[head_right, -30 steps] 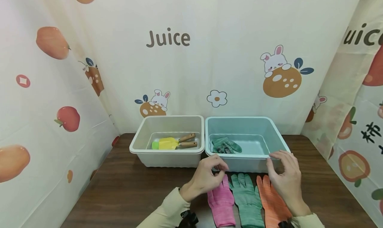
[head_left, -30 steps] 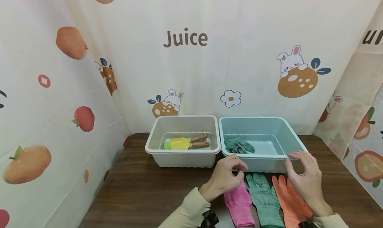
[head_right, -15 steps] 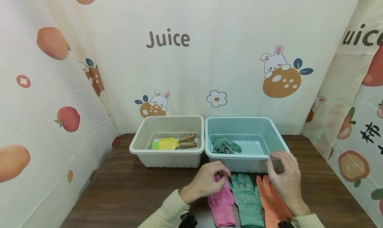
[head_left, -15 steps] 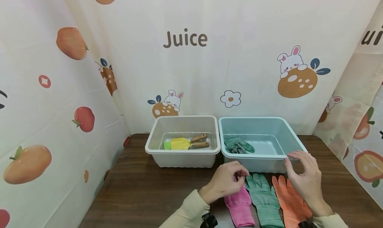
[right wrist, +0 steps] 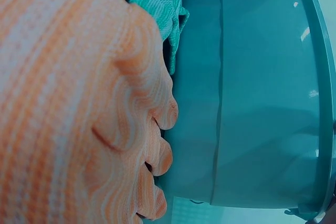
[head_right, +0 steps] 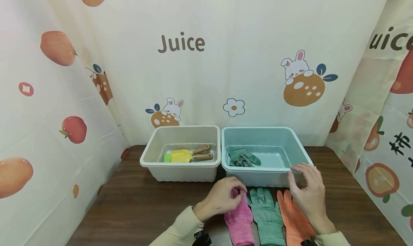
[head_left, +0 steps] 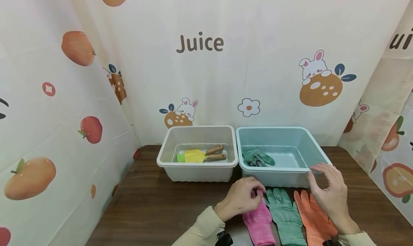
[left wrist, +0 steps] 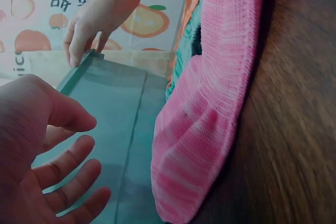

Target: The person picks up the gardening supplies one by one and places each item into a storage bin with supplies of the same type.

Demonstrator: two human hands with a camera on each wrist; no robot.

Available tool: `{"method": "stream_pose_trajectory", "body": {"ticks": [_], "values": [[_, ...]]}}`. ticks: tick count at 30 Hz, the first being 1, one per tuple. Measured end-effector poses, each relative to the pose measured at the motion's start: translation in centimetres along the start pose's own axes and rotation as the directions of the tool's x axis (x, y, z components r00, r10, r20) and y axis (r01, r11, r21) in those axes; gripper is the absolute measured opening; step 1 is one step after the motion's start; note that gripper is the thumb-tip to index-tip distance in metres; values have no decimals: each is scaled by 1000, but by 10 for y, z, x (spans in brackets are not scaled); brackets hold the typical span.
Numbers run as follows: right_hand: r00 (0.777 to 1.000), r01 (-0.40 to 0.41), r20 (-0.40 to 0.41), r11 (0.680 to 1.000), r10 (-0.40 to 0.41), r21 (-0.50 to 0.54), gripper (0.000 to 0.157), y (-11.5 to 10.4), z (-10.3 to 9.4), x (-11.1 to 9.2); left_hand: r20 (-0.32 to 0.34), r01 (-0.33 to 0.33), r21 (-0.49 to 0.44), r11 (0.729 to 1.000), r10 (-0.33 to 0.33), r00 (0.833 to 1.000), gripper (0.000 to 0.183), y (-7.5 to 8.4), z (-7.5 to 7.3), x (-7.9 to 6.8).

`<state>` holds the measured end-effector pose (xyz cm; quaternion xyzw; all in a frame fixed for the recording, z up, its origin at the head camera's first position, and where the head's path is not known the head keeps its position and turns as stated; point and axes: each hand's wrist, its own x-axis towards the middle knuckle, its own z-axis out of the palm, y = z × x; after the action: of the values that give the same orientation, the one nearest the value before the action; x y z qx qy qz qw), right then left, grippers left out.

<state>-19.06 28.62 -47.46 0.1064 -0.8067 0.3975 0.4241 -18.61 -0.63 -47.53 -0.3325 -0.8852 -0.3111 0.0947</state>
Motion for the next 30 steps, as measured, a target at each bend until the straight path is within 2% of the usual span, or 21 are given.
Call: {"method": "stream_pose_trajectory", "body": {"ticks": [6,11,20,30], "values": [[1000,-11,-3,1000,11,-12,22,-2,-1,0,23,5,15,1000,-5,1000,18,-2,0,-1],[1000,-9,3,1000,9,-9,23,-2,-1,0,77,4,46,999,-8,997,19,-4,2,-2],[1000,0,7,1000,1,-12,22,-1,0,1,207,7,103,995,-28,978,27,-8,6,-6],[1000,3,6,1000,-2,-15,22,0,0,0,273,-21,136,990,-17,962,29,-8,7,-9]]}}
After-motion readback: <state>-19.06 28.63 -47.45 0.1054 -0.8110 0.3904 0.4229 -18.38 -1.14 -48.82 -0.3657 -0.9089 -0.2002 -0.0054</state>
